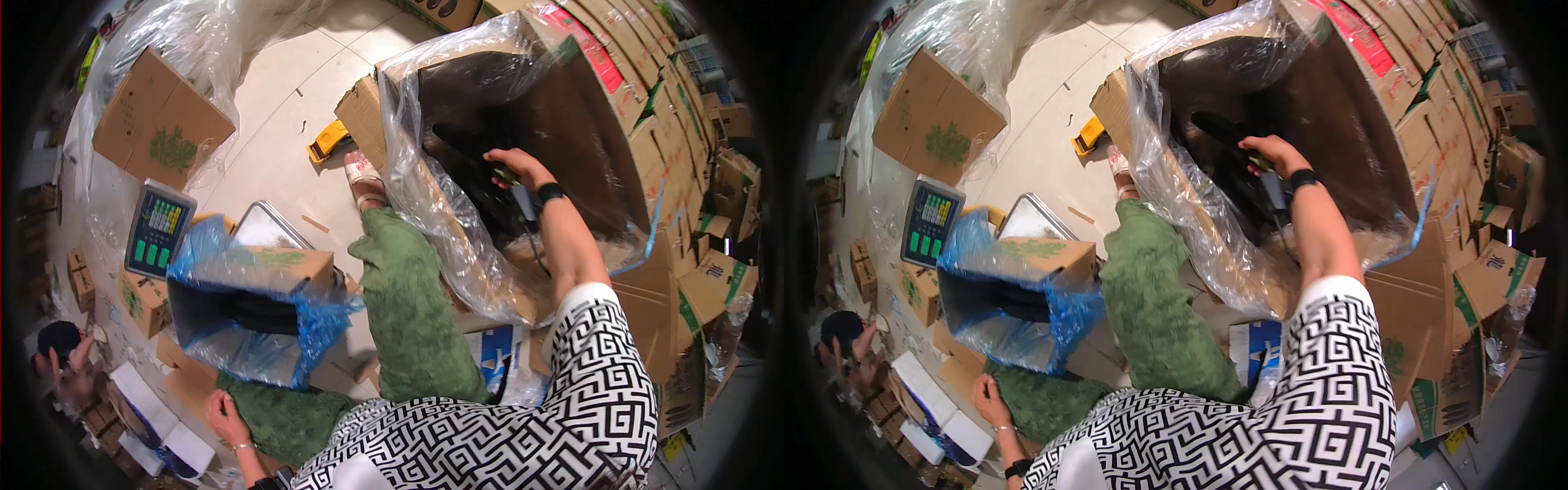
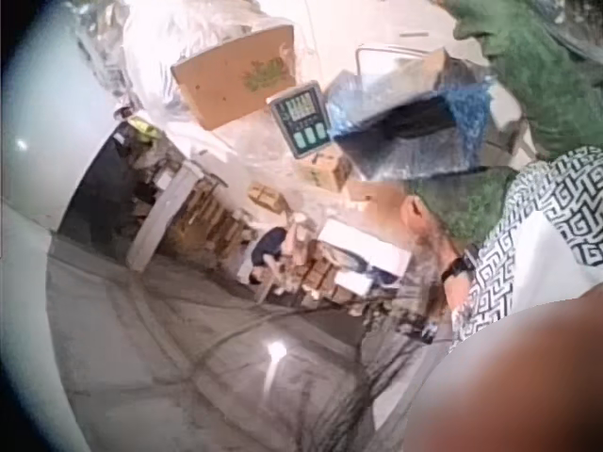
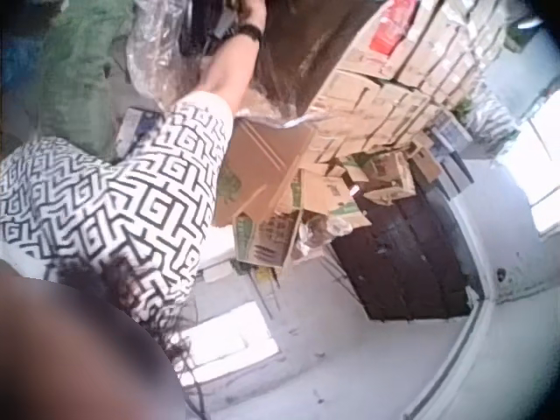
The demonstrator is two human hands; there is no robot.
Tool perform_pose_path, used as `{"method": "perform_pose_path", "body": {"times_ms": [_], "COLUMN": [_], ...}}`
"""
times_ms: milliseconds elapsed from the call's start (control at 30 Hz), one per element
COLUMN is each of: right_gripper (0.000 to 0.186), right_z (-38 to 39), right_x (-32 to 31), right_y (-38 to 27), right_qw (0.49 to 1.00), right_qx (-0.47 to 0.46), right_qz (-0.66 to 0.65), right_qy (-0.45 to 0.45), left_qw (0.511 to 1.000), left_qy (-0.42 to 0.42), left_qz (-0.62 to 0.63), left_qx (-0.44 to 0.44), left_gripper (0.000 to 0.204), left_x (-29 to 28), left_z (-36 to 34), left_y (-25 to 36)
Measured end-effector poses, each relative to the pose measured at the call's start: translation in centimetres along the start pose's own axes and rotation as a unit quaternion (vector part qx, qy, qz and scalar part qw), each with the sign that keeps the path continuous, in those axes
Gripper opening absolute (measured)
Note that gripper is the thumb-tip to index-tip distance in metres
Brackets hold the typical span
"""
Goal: Sorting eggplants from a large container into a plastic-lined box on a scale, then sealing the box with tape.
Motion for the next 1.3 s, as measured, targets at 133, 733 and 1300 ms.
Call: {"method": "perform_pose_path", "body": {"times_ms": [133,733,1300], "right_gripper": [0.028,0.058,0.063], "right_z": [11.4,30.4,22.7], "right_x": [-2.1,41.9,54.6], "right_y": [-2.0,-2.8,8.3], "right_qw": [0.998,0.89,0.424], "right_qx": [-0.05,-0.271,-0.394], "right_qz": [0.005,0.216,0.793], "right_qy": [-0.024,-0.297,-0.191], "left_qw": [0.997,0.984,0.975], "left_qy": [0.061,0.169,0.175], "left_qz": [0.014,0.056,0.138], "left_qx": [0.038,-0.027,-0.027], "left_gripper": [0.016,0.014,0.012], "left_x": [-0.4,-1.2,-1.7], "left_z": [1.2,6.1,5.1], "left_y": [-0.8,-4.0,-5.5]}}
Point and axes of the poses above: each hand's wrist, its own z-axis away from the middle knuckle, its own x-axis out of the palm, y = z × x, the point moved 9 cm from there along -z, towards the middle knuckle, and after that the axes turned 8 degrees about -z, right-handed, at the moved point
